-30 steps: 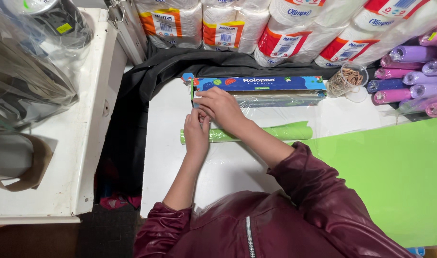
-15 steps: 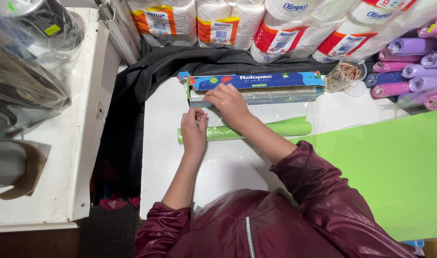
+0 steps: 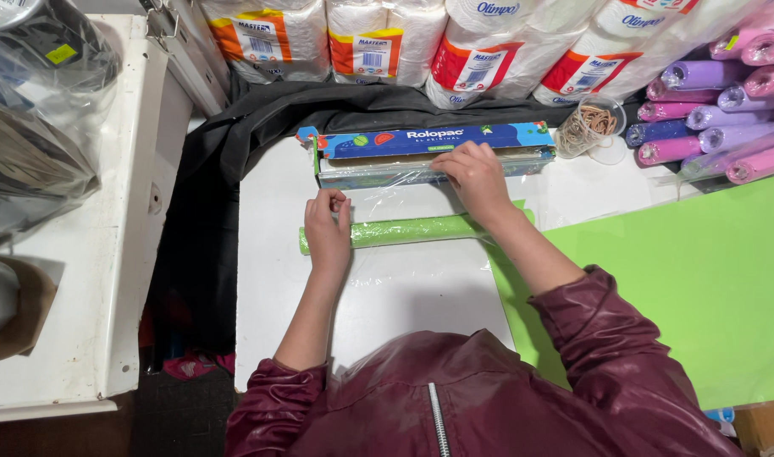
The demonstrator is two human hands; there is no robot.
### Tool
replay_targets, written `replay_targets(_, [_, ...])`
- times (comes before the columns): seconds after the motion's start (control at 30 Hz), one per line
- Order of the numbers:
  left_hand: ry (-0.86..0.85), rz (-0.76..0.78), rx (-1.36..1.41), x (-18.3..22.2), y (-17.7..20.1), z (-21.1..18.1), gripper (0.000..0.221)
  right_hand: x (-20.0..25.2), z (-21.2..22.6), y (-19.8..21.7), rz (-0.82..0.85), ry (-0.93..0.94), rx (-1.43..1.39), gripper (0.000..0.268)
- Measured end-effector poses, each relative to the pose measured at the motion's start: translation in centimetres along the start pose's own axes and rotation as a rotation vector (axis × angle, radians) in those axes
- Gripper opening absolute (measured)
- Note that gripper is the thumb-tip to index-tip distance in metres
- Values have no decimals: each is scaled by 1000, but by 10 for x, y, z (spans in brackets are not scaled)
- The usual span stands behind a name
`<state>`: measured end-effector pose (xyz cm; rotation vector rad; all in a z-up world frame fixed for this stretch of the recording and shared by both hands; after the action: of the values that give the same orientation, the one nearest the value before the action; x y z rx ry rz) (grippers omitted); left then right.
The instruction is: The person rolls a green sheet of paper and then wraps the roll in clear plastic film from a dispenser, smoothing the film over the surface by hand.
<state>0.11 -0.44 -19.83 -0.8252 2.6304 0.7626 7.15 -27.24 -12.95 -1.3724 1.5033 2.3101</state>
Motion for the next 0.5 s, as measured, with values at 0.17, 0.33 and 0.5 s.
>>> replay_targets(0.17, [10, -6, -6, 0, 1, 1, 17, 39, -71, 40, -23, -68, 140, 16])
replay_targets(0.33, [9, -2, -1, 1, 1, 0, 17, 71, -132, 67, -31, -166, 185, 23])
replay_targets(0.5, [24, 2, 2, -1, 1, 0, 16, 89, -168, 84, -51, -209, 225, 25])
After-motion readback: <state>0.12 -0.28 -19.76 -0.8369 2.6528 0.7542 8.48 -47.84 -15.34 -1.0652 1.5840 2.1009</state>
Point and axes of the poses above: each hand's wrist, its own x-axis away from the middle knuckle, its own y-axis out of the back of the hand, z = x × y, the point moved 7 cm from there along -x, towards the middle knuckle, and after that the axes turned 14 degrees about -z, right-handed, at the moved point
